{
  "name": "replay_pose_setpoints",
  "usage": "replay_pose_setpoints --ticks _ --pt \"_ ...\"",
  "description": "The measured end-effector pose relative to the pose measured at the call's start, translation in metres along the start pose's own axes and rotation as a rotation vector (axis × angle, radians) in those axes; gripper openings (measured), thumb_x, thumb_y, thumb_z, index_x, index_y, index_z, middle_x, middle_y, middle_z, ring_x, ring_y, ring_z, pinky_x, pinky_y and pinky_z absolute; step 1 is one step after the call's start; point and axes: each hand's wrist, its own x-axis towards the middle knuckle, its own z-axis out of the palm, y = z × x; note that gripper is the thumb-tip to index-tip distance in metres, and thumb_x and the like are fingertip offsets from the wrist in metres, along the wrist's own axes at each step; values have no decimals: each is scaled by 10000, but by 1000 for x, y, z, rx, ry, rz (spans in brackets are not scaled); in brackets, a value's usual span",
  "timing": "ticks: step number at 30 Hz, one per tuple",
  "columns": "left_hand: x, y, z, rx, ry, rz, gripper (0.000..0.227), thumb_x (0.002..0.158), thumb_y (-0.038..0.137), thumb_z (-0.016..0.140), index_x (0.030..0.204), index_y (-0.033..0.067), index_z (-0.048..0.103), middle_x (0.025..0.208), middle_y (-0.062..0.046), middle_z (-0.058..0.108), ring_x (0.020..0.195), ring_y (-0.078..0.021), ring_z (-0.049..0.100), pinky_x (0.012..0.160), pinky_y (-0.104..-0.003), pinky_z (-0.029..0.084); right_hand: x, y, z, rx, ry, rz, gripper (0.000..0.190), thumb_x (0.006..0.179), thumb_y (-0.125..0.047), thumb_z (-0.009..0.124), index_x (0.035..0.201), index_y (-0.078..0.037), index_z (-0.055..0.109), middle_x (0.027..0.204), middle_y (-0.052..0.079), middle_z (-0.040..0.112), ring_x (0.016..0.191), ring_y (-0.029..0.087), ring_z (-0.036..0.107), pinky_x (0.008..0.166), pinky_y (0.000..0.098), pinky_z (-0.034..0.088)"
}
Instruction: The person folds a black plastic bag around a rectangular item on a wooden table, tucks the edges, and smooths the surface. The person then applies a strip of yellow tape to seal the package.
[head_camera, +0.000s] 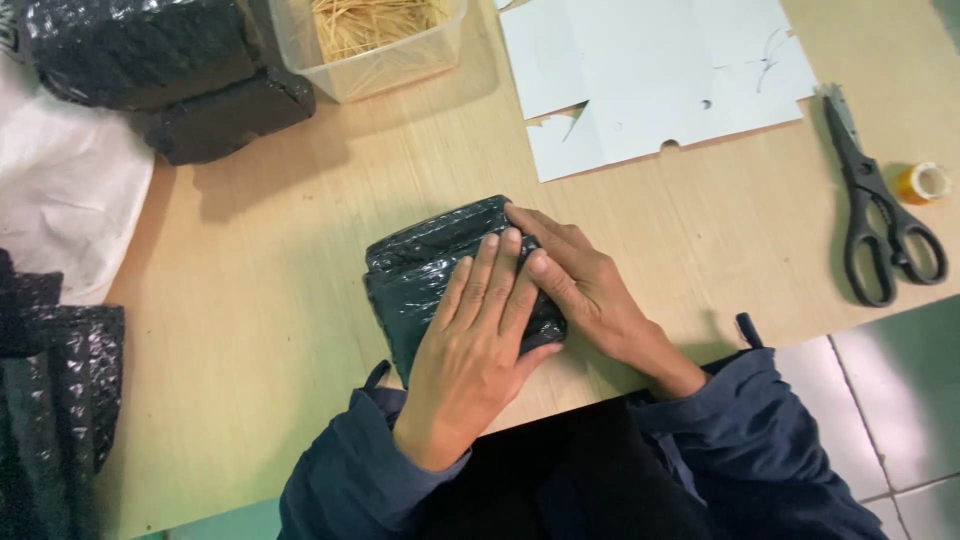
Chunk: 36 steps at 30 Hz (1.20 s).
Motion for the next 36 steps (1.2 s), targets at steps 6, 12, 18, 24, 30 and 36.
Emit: replay_pose_setpoints --ticks 6,12,18,24,30,36 --pt "0 -1 2 -50 51 9 903 971 617 672 1583 37 351 1649 -183 343 1540 -329 337 1279 -453 294 -6 13 4 21 31 -81 532 1110 -383 349 1569 -115 357 1634 145 409 1528 333 364 1244 454 309" --pt "-2 -1 2 -21 65 6 866 1000 641 564 1603 64 333 1667 -171 316 1549 -306 328 1283 -432 281 -22 23 -28 -23 77 -78 534 1090 -415 393 1535 -121 418 1591 241 421 1350 341 592 1159 425 459" --pt "-4 -2 6 -1 70 11 899 991 637 565 1621 66 276 1681 -166 282 1560 -313 299 1296 -433 262 -68 95 -156 -893 697 -132 254 1056 -12 706 1310 7 719 1262 230 685 1154 385 577 954 518 473" --pt "-4 -1 8 3 88 -6 901 979 628 567 1618 64 276 1679 -166 288 1557 -310 303 1291 -433 269 -92 163 -220 -1154 911 377 316 1045 -16 527 1233 -31 781 1206 221 643 1025 406 500 761 503 412" --pt "-3 -2 10 3 91 -9 914 969 618 607 1608 51 282 1667 -179 293 1548 -327 313 1289 -452 278 -83 181 -237 -1091 933 350 245 1034 7 604 1175 -64 792 1175 159 666 979 356 531 780 459 453" --pt "-3 -10 18 14 134 26 917 974 640 609 1594 33 315 1647 -201 341 1537 -326 336 1287 -442 267 -81 203 -244 -1132 911 252 333 1132 -53 503 1226 -35 822 1068 187 771 893 308 551 659 451 415"
